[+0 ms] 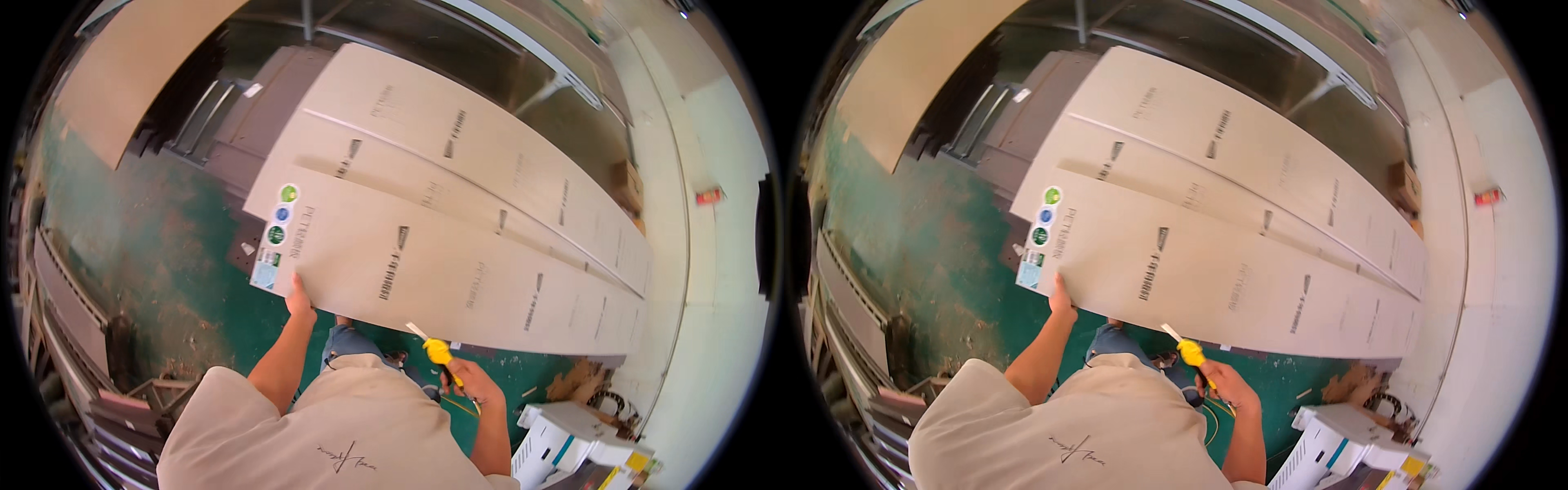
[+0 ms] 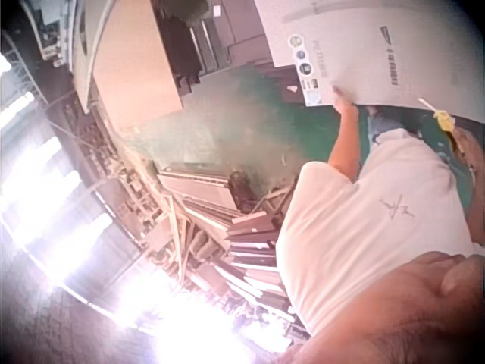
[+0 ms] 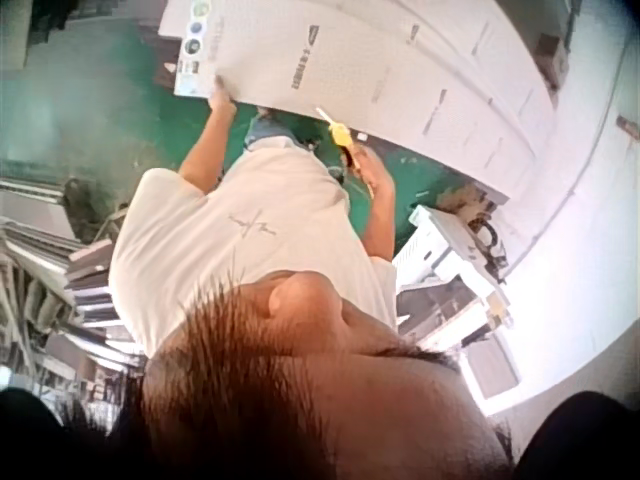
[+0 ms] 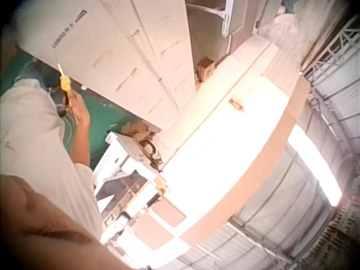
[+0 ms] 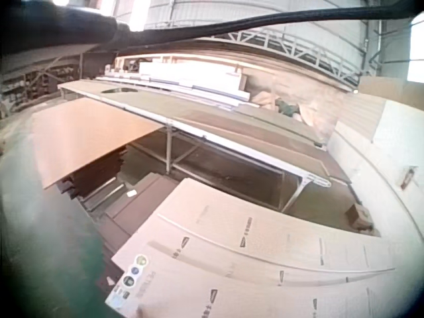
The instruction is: The person cleans a large white panel using a yellow air blower to remove dust and debris. They then use a small scraper to remove stickers and adhesive residue from the panel's surface. Finally, they apply a liquid from a small bottle to the panel and wipe it with a cloth.
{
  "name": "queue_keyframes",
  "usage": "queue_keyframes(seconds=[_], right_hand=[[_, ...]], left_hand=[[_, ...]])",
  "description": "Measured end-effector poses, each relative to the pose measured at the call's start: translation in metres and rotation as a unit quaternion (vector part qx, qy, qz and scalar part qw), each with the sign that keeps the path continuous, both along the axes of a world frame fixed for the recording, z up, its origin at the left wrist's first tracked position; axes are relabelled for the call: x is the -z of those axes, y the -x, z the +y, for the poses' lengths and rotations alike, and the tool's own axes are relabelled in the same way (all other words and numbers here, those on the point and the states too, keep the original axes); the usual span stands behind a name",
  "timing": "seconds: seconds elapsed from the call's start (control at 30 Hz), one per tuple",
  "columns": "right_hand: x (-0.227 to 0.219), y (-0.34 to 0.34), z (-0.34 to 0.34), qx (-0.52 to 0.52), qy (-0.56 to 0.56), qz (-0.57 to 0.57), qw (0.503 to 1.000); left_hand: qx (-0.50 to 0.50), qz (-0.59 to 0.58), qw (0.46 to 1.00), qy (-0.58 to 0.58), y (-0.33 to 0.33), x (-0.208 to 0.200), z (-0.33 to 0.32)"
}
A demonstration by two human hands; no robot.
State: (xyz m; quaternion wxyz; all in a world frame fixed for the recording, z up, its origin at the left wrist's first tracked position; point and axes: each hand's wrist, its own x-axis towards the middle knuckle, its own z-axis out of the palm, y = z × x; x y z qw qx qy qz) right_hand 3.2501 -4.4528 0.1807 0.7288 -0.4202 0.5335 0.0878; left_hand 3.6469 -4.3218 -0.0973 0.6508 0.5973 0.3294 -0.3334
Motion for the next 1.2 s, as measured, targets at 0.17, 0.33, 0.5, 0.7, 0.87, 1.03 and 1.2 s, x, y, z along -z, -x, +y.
queue_keyframes(seconds=[0.17,0.33,0.5,0.7,0.87,1.03,1.2], right_hand=[[0.019,0.091,0.023,0.403,0.206,0.113,0.885],[-0.025,0.161,0.036,0.101,0.027,0.030,0.994],[-0.018,0.338,0.009,0.387,0.244,0.143,0.878],[-0.024,0.514,-0.026,0.594,0.362,0.189,0.693],[-0.018,0.561,-0.021,0.467,0.290,0.166,0.819],[-0.004,0.460,-0.040,0.113,0.000,-0.032,0.993],[0.053,0.409,-0.066,0.048,0.055,-0.119,0.990]], left_hand=[[0.164,0.157,0.966,0.125,0.111,-0.021,-0.033],[0.253,0.200,0.941,0.107,0.245,-0.011,-0.082],[0.349,0.243,0.884,0.193,0.380,0.002,-0.125],[0.296,0.238,0.900,0.212,0.457,0.029,-0.168],[0.277,0.198,0.923,0.181,0.471,0.030,-0.170],[0.248,0.178,0.942,0.137,0.447,0.017,-0.155],[0.164,0.153,0.972,0.074,0.390,0.003,-0.133]])
